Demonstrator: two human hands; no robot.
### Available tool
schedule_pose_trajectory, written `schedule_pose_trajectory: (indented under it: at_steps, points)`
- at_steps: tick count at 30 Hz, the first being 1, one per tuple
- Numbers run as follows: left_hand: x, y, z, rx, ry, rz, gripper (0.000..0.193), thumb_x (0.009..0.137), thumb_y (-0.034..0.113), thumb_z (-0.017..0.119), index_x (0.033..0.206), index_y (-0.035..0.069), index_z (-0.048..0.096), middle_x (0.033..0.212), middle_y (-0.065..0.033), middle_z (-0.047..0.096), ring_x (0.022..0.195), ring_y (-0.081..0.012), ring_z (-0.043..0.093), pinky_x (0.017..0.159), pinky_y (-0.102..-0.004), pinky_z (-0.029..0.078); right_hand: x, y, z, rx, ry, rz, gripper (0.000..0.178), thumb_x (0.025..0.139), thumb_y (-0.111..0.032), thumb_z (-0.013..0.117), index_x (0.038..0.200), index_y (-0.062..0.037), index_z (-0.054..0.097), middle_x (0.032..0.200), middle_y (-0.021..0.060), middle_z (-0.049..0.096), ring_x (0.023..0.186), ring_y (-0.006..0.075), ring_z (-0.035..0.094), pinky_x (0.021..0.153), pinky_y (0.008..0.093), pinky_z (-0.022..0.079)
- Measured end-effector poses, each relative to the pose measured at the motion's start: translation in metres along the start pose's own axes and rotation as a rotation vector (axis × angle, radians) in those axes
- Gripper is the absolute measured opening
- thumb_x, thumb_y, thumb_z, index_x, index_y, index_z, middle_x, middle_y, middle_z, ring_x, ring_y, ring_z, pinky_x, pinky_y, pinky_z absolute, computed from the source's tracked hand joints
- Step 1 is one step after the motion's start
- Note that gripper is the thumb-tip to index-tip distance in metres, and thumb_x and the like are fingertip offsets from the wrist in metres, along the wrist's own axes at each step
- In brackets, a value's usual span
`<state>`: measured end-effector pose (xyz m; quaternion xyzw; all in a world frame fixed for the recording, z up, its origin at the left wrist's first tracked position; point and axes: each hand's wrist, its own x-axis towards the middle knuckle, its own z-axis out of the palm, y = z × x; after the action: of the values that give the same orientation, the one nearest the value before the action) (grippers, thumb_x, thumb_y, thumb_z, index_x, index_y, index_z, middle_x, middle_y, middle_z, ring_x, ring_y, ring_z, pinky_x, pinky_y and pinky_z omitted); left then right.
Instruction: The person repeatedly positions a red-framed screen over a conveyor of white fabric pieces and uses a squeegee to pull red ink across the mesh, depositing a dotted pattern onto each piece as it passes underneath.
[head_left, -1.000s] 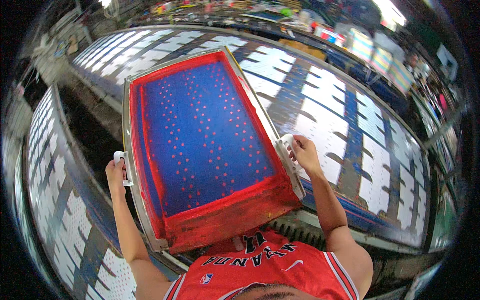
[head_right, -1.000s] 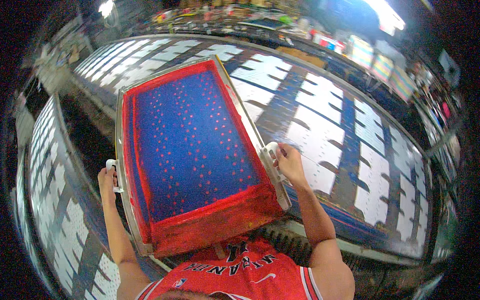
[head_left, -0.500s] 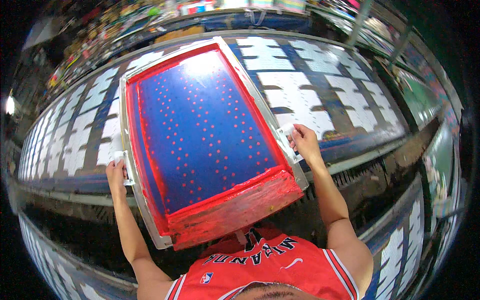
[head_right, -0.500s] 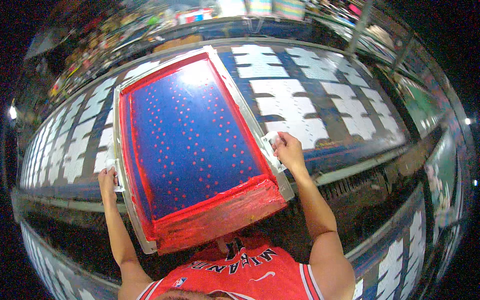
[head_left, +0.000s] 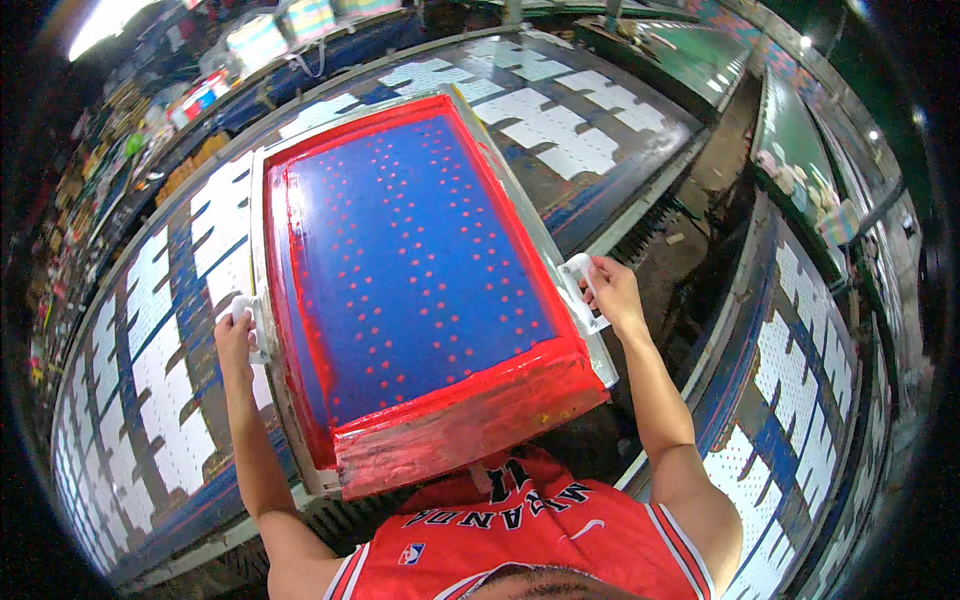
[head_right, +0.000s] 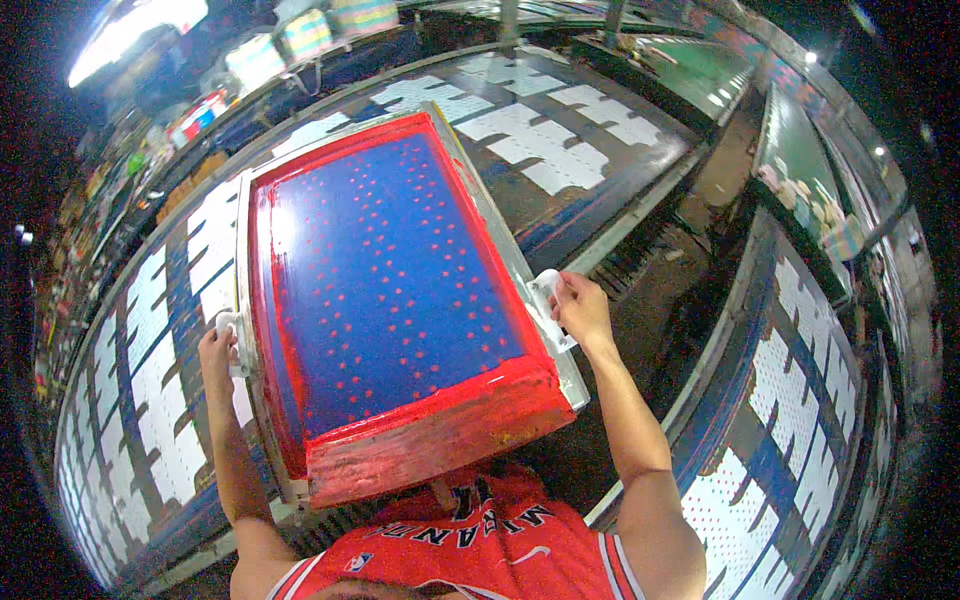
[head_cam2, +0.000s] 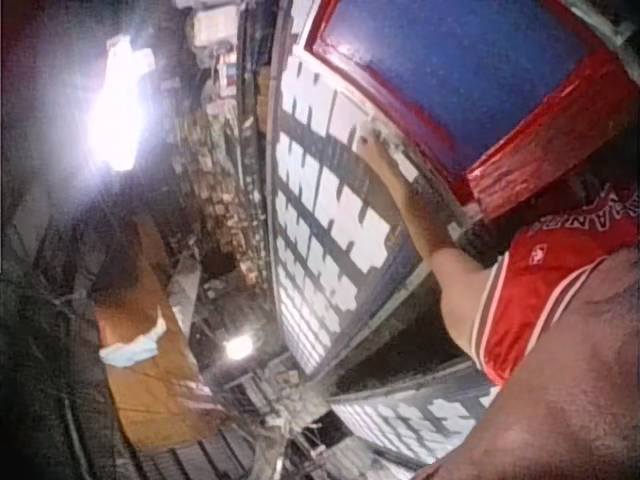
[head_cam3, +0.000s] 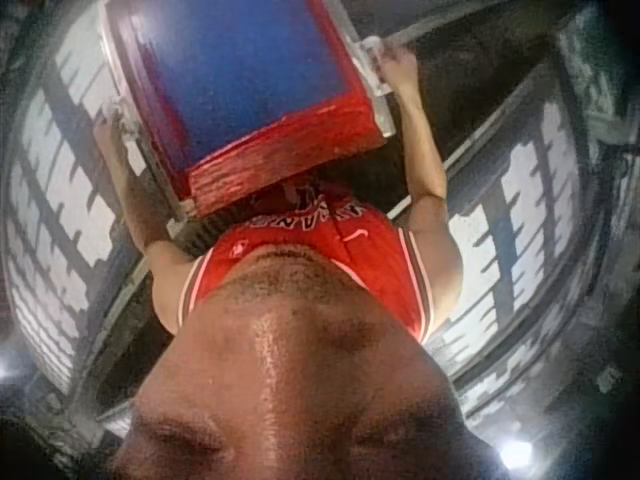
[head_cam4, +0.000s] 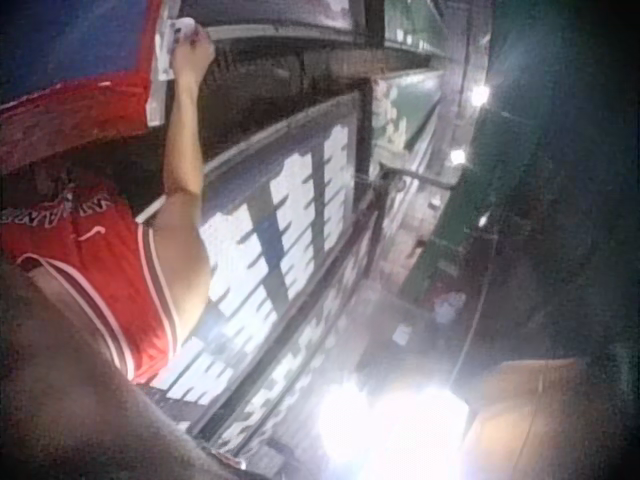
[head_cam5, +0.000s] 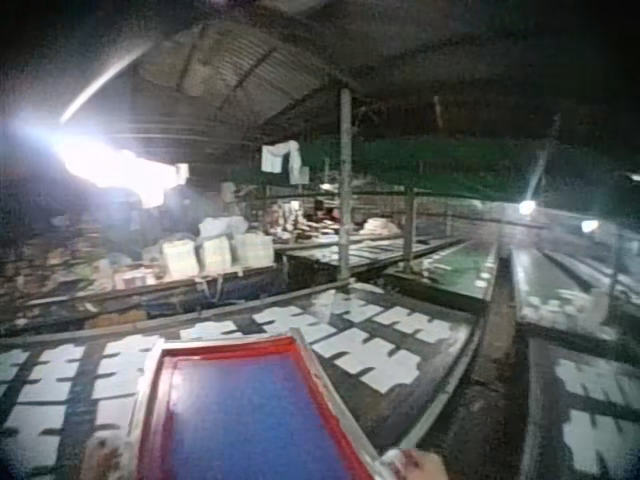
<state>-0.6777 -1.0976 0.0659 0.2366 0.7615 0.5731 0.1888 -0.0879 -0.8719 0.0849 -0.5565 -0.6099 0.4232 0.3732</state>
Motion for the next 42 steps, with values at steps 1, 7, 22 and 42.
schedule_pose_trajectory:
  at_steps: [1, 7, 22, 42]
  points:
    - [0.008, 0.006, 0.017, 0.006, -0.053, -0.037, 0.015, 0.096, 0.018, 0.064, 0.096, 0.003, 0.061, 0.074, 0.0000, 0.059, 0.051, -0.0058, 0.048, 0.045, -0.0240, 0.036, 0.001, 0.004, -0.010, -0.005, 0.025, 0.010, 0.030, 0.103, -0.016, 0.054, 0.123, 0.0027, 0.065, 0.083, 0.0092, 0.071, 0.058, 0.0118, 0.063, 0.051, 0.0280, 0.050]
    - [0.046, 0.030, 0.125, -0.003, -0.178, 0.008, 0.016, 0.097, 0.017, 0.063, 0.096, 0.002, 0.061, 0.075, -0.0013, 0.059, 0.050, -0.0066, 0.047, 0.045, -0.0242, 0.037, 0.032, 0.022, -0.062, -0.012, 0.121, 0.079, 0.031, 0.103, -0.014, 0.053, 0.125, 0.0053, 0.062, 0.086, 0.0090, 0.069, 0.061, 0.0108, 0.061, 0.052, 0.0259, 0.048]
    - [0.087, 0.048, 0.305, 0.046, -0.115, -0.002, 0.011, 0.096, 0.015, 0.062, 0.091, 0.005, 0.059, 0.072, 0.0010, 0.056, 0.052, -0.0069, 0.046, 0.047, -0.0254, 0.034, 0.243, 0.065, -0.134, -0.038, 0.107, -0.005, 0.028, 0.103, -0.012, 0.053, 0.123, 0.0041, 0.064, 0.078, 0.0083, 0.068, 0.058, 0.0120, 0.063, 0.050, 0.0284, 0.049]
    - [0.047, 0.129, 0.491, 0.056, 0.012, 0.001, 0.012, 0.094, 0.013, 0.064, 0.097, 0.002, 0.062, 0.078, -0.0027, 0.061, 0.054, -0.0085, 0.047, 0.050, -0.0270, 0.037, 0.421, 0.115, -0.276, 0.024, -0.013, 0.030, 0.031, 0.105, -0.015, 0.051, 0.126, 0.0044, 0.062, 0.085, 0.0069, 0.068, 0.060, 0.0106, 0.061, 0.052, 0.0257, 0.049]
